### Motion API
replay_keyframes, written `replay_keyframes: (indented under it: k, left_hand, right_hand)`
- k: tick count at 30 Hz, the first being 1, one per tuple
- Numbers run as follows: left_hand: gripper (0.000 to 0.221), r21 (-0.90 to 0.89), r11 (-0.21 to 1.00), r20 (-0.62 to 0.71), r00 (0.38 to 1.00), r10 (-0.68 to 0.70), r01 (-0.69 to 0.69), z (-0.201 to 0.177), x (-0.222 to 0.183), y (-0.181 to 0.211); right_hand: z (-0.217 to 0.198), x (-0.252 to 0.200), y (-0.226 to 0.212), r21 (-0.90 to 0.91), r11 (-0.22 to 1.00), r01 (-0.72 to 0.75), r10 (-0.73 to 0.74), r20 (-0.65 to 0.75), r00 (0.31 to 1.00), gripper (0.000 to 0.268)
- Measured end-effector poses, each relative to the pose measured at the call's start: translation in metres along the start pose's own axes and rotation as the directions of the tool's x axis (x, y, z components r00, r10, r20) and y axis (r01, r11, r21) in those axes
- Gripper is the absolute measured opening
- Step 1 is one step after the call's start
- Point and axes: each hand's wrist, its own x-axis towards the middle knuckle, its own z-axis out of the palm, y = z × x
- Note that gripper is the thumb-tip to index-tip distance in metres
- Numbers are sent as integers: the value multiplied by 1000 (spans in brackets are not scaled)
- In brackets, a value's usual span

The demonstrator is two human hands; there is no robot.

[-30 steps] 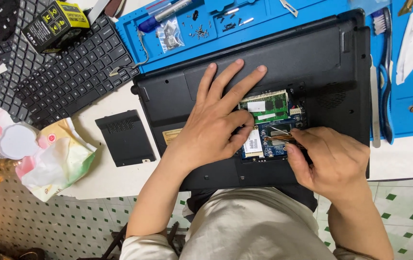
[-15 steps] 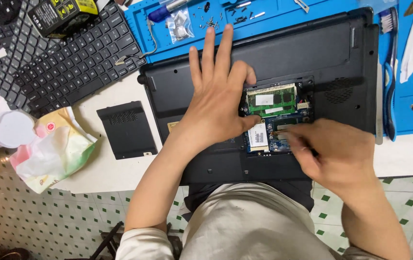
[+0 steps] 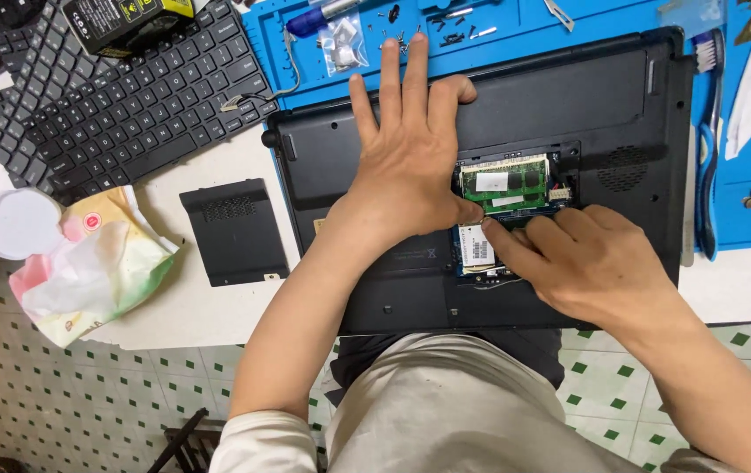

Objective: Finishing the disassembly of a laptop by disconnecting internal ribbon cables and components using tweezers.

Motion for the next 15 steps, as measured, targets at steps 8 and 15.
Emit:
replay_keyframes:
  k: [8, 15]
  left_hand:
    - [117, 37, 999, -22, 999, 27, -26, 2, 0, 0]
    - [116, 38, 999, -23, 1000, 19, -18, 4, 1, -1]
  right_hand:
    - [-4, 1, 10, -38, 998, 40, -36, 92, 995, 41]
    - [-1, 2, 20, -93, 988, 123, -110, 139, 984, 45]
